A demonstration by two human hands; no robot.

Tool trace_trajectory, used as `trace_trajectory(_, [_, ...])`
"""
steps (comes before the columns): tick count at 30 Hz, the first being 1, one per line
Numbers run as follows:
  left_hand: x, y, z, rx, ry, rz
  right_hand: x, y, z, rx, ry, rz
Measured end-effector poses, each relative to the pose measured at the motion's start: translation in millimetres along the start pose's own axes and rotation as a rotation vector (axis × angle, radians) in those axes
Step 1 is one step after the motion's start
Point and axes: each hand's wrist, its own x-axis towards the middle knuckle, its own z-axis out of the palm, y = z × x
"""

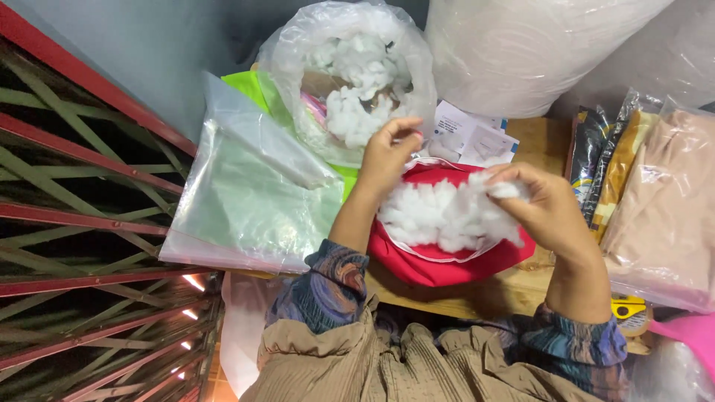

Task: A person is stuffing a red pillowcase with white polyester fiberfill stuffing at a workshop table.

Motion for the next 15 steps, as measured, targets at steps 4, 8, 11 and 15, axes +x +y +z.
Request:
trace_trajectory(4, [-60, 15, 44, 0.129, -0.269, 0.023, -13, 5, 21, -0.033, -0.072, -0.041])
trace_trajectory(8, [-92, 40, 53, 0.382, -0.503, 0.022, -14, 15, 38, -0.155, -0.126, 0.111])
trace_trajectory(11, [-83, 23, 47, 0.417, -0.445, -0.018, -13, -6, 31, -0.113, -0.146, 0.112])
trace_trajectory(15, [-71, 12, 35, 0.432, -0.368, -0.084, -11, -11, 11, -0.184, -0.183, 0.016])
